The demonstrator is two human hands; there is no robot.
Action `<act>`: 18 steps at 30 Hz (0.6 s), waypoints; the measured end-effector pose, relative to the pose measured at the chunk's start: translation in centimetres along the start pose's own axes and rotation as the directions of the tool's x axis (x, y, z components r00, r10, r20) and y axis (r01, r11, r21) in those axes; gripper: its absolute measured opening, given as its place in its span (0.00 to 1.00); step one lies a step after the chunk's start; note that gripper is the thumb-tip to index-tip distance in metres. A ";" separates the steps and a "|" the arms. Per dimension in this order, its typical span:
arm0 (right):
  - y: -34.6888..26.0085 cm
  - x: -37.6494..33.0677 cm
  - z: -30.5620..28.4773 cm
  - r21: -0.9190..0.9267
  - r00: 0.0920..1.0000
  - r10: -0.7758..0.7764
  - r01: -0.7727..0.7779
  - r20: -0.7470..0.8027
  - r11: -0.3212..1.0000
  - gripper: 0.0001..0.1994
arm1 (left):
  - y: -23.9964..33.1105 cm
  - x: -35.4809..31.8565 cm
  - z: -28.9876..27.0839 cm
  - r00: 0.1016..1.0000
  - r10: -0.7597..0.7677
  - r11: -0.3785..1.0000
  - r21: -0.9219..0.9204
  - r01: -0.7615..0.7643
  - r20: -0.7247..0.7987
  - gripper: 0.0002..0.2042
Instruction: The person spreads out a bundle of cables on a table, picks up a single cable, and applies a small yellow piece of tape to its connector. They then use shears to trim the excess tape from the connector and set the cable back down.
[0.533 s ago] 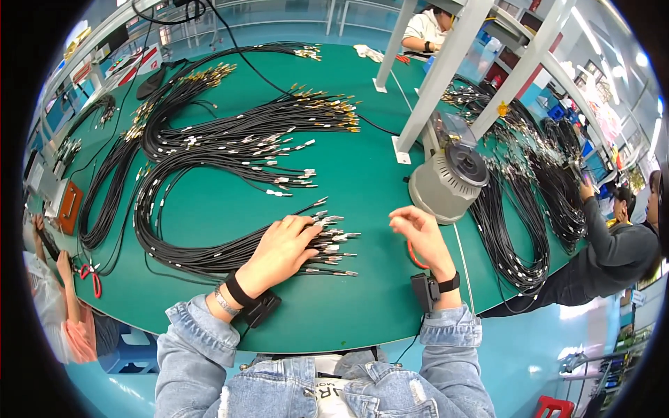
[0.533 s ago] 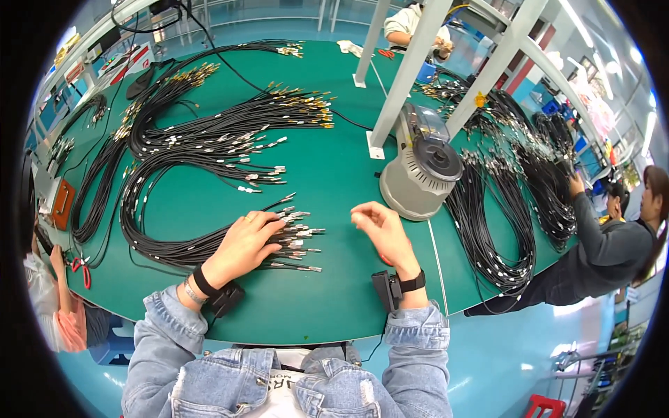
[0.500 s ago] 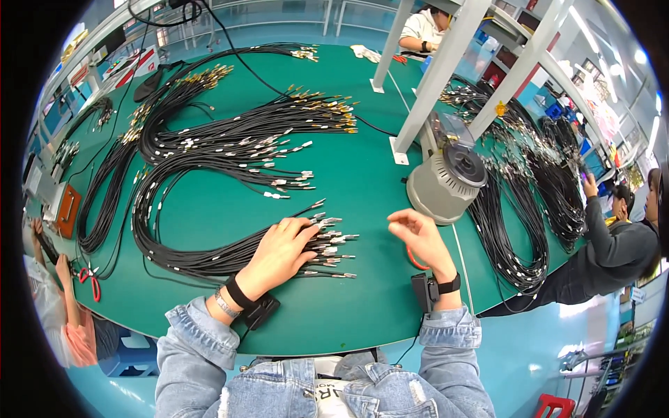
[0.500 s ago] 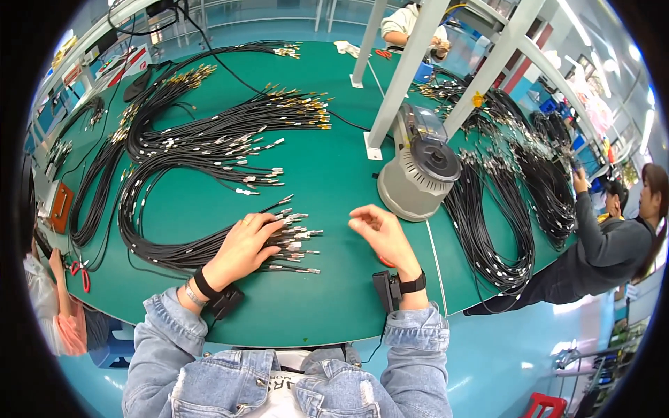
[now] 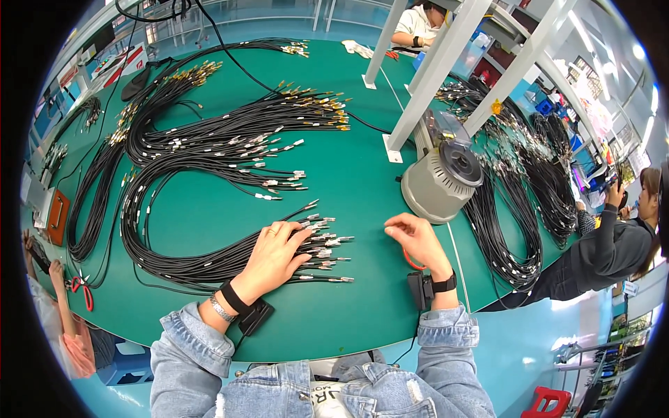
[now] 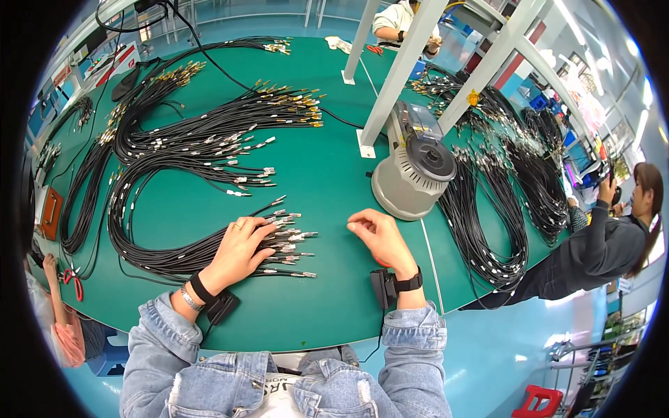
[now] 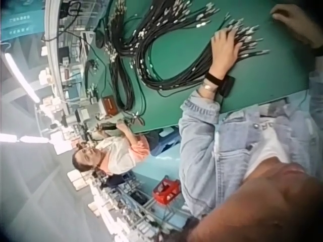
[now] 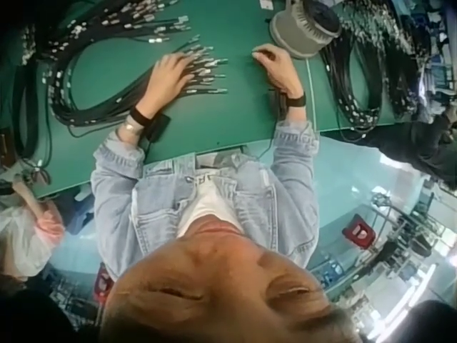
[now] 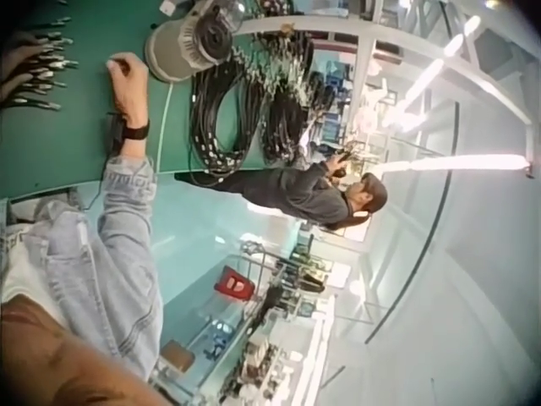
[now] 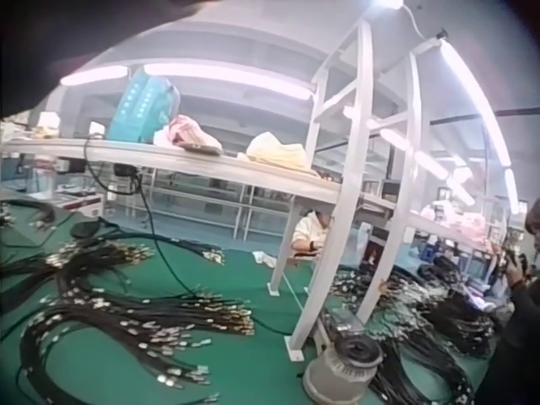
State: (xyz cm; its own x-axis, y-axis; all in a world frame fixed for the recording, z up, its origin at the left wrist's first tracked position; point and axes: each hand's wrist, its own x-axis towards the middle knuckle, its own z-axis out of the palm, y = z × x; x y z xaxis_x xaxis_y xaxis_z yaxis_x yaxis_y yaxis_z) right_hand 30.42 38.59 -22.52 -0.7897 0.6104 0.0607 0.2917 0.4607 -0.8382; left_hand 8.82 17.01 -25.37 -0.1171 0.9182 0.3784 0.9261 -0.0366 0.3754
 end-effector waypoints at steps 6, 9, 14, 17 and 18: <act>0.7 -0.1 -2.8 0.202 0.941 -0.037 0.110 -0.336 0.973 0.07 | 0.1 -0.1 0.0 1.000 0.013 1.000 -0.003 -0.013 -0.016 0.20; -0.8 0.1 -6.0 0.024 0.844 -0.121 0.157 -0.523 0.987 0.06 | 0.0 -0.2 0.0 1.000 0.010 1.000 -0.006 -0.010 -0.019 0.20; -1.7 2.9 -11.6 -0.337 0.782 -0.309 0.135 -0.541 0.932 0.08 | 0.1 -0.3 -0.1 1.000 0.000 1.000 -0.001 0.000 -0.010 0.20; -0.9 4.5 -13.8 -0.519 0.770 -0.399 0.104 -0.499 0.849 0.09 | 0.2 -0.1 -0.1 1.000 0.002 1.000 -0.005 -0.002 -0.014 0.20; -0.7 5.0 -14.1 -0.592 0.774 -0.432 0.093 -0.463 0.801 0.10 | 0.2 -0.1 -0.1 1.000 0.003 1.000 -0.006 -0.003 -0.016 0.20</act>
State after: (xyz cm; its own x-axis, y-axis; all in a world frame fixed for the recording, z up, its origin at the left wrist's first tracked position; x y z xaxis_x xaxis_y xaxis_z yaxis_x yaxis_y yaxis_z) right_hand 33.90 50.42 -13.98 -0.4872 0.5714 0.6604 0.4792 0.8071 -0.3448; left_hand 8.95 16.86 -25.28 -0.1200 0.9114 0.3936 0.9242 -0.0422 0.3795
